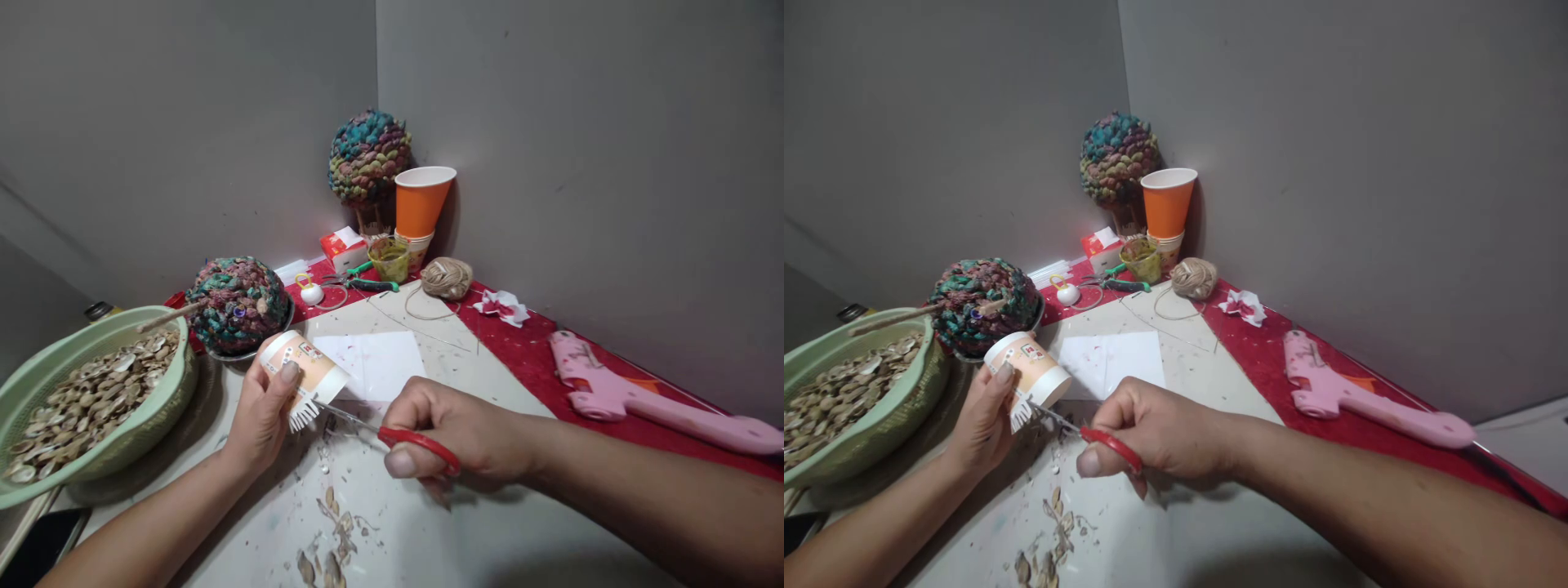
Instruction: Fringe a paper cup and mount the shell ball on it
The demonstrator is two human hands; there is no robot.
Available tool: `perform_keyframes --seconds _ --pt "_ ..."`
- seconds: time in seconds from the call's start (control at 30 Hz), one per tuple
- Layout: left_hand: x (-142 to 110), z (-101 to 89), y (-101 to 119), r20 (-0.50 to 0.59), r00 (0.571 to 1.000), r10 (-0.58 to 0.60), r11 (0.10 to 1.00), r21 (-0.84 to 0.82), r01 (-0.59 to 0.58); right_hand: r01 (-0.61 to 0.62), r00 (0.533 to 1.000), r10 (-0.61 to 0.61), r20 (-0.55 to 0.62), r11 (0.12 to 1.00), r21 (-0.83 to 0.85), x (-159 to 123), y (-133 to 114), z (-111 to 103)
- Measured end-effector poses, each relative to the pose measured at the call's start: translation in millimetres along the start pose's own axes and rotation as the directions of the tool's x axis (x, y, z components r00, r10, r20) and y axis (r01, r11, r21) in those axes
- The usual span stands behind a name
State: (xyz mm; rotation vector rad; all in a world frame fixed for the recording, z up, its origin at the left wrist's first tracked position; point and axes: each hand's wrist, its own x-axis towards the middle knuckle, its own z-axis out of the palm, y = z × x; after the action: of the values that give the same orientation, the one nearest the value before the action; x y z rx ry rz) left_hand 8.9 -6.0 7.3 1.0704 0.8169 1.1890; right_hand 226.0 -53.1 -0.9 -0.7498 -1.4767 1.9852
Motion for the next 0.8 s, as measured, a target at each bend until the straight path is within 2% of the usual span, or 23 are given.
perform_keyframes --seconds 0.2,0.33,0.4,0.53,0.67,0.8 --pt "2.0 -2.4 -1.6 0.001 1.000 0.008 0.999 0.047 -0.008 0.093 0.993 -0.104 -0.053 0.980 -0.176 -2.1 -0.7 10.0" --pt "0.4 -1.8 -0.9 -0.007 1.000 -0.009 0.997 0.076 0.009 0.131 0.982 -0.174 -0.078 0.914 -0.384 -2.8 5.4 11.2" --pt "0.0 -0.5 -0.3 -0.008 1.000 -0.018 0.997 0.080 0.019 0.115 0.981 -0.171 -0.090 0.892 -0.438 -3.0 6.9 11.0" --pt "1.6 1.7 0.1 -0.022 1.000 -0.010 0.997 0.075 0.012 0.067 0.992 -0.098 -0.082 0.946 -0.318 -1.8 4.3 11.0" --pt "3.1 1.5 -0.4 -0.041 0.999 -0.026 0.996 0.086 0.029 0.105 0.991 -0.120 -0.063 0.973 -0.207 -0.2 0.0 10.7" --pt "1.7 0.4 -0.9 -0.052 0.999 -0.009 0.995 0.101 0.014 0.035 0.999 -0.037 -0.022 0.995 -0.091 -1.2 -0.6 8.2"
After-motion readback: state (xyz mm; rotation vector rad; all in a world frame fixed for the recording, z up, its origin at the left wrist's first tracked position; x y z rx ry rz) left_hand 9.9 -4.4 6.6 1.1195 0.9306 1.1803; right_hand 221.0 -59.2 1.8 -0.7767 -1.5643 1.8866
